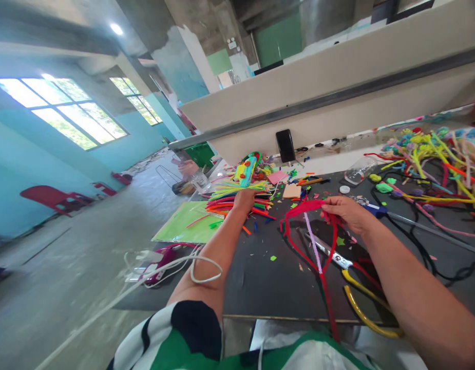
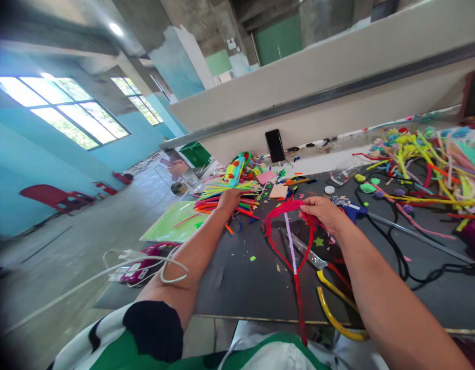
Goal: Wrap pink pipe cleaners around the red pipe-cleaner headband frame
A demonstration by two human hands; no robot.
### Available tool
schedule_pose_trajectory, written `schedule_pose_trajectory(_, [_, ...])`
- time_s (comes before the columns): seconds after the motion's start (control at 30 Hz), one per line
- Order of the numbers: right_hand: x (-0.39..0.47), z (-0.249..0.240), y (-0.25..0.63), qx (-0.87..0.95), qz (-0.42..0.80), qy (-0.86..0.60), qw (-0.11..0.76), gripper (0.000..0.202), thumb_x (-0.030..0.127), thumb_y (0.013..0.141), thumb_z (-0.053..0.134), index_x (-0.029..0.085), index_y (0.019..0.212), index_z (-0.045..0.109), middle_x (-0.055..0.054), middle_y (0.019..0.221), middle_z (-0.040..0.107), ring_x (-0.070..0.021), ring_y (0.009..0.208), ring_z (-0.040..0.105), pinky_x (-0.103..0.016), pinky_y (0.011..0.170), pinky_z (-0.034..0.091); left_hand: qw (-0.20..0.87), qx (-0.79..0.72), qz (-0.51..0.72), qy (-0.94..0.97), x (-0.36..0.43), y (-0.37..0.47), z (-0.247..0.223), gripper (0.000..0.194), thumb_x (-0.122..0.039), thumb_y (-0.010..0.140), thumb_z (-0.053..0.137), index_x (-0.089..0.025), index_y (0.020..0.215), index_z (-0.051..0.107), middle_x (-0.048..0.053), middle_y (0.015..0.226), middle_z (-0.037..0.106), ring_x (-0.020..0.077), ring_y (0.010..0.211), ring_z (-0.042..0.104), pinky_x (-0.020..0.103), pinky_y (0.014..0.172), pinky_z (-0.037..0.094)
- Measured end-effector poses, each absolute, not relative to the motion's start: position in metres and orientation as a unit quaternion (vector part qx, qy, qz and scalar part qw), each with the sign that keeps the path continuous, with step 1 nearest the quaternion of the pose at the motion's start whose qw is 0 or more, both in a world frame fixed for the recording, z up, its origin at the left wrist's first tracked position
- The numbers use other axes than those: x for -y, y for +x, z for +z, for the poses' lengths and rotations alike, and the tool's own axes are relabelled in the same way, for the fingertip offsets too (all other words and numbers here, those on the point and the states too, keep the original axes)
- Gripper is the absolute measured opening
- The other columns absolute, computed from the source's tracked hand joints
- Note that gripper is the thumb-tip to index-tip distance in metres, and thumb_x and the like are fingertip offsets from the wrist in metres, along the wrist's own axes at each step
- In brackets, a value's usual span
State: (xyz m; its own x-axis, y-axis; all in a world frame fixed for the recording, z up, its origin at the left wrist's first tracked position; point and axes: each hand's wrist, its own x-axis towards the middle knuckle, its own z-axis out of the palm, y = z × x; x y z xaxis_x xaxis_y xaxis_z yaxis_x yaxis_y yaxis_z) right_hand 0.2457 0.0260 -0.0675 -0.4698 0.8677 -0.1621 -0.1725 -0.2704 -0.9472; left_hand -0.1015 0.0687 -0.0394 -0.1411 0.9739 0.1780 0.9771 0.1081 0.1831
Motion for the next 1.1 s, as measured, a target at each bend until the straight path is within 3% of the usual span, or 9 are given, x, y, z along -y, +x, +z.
schedule_pose_trajectory(0.17, [-0.027, -0.069, 0.246, 0.486, 0.709, -0.351, 0.372, 0.020, 0.029, 0.067, 0.075, 0.017, 0.073, 0.060, -0.002, 0.063, 0.068, -0.0096, 0.047, 0.058, -0.021, 0.050, 0.051, 0.031, 0.694, -0.204, -0.690, -0.051, -0.074, -0.039, 0.033, -0.021, 0.091, 0.040, -0.019, 0.114, 0.064, 0.008, 0.123, 0.062, 0.0190, 0.116, 0.053, 0.027, 0.099, 0.036])
schedule_pose_trajectory(0.33, [-0.026, -0.066, 0.247, 0.480, 0.710, -0.353, 0.374, 0.021, 0.029, 0.067, 0.075, 0.016, 0.076, 0.061, -0.002, 0.063, 0.068, -0.0096, 0.048, 0.058, -0.021, 0.050, 0.051, -0.038, 0.469, -0.515, -0.716, -0.006, -0.002, -0.007, 0.017, -0.029, 0.087, 0.055, -0.021, 0.095, 0.067, 0.006, 0.099, 0.068, 0.0174, 0.096, 0.062, 0.030, 0.092, 0.046])
schedule_pose_trajectory(0.47, [-0.025, -0.063, 0.247, 0.480, 0.700, -0.378, 0.370, 0.020, 0.027, 0.067, 0.075, 0.017, 0.077, 0.061, -0.002, 0.064, 0.068, -0.0098, 0.048, 0.058, -0.021, 0.049, 0.051, -0.173, 0.309, -0.693, -0.628, 0.032, 0.037, 0.033, 0.016, -0.036, 0.088, 0.055, -0.021, 0.093, 0.061, 0.002, 0.090, 0.067, 0.0121, 0.075, 0.064, 0.027, 0.073, 0.053])
schedule_pose_trajectory(0.6, [-0.024, -0.064, 0.247, 0.482, 0.697, -0.379, 0.373, 0.020, 0.027, 0.069, 0.074, 0.017, 0.081, 0.061, -0.002, 0.063, 0.068, -0.0103, 0.049, 0.059, -0.022, 0.050, 0.052, -0.232, 0.228, -0.781, -0.534, 0.043, 0.035, 0.051, 0.011, -0.034, 0.091, 0.050, -0.024, 0.095, 0.054, -0.002, 0.083, 0.065, 0.0084, 0.064, 0.063, 0.024, 0.064, 0.054])
schedule_pose_trajectory(0.83, [-0.025, -0.066, 0.248, 0.495, 0.682, -0.379, 0.384, 0.024, 0.031, 0.067, 0.076, 0.016, 0.080, 0.062, -0.001, 0.065, 0.068, -0.0109, 0.053, 0.060, -0.022, 0.051, 0.051, -0.335, 0.259, -0.704, -0.570, 0.043, 0.014, 0.051, 0.018, -0.036, 0.085, 0.060, -0.020, 0.090, 0.055, -0.002, 0.071, 0.064, 0.0100, 0.055, 0.061, 0.022, 0.052, 0.051])
schedule_pose_trajectory(1.1, [-0.029, -0.065, 0.251, 0.486, 0.682, -0.407, 0.363, 0.035, 0.024, 0.071, 0.073, 0.017, 0.104, 0.065, -0.004, 0.074, 0.070, -0.0106, 0.054, 0.062, -0.020, 0.052, 0.051, -0.484, 0.250, -0.256, -0.799, 0.070, 0.004, 0.076, 0.019, -0.031, 0.085, 0.058, -0.014, 0.085, 0.065, 0.007, 0.077, 0.069, 0.0124, 0.066, 0.064, 0.023, 0.061, 0.054])
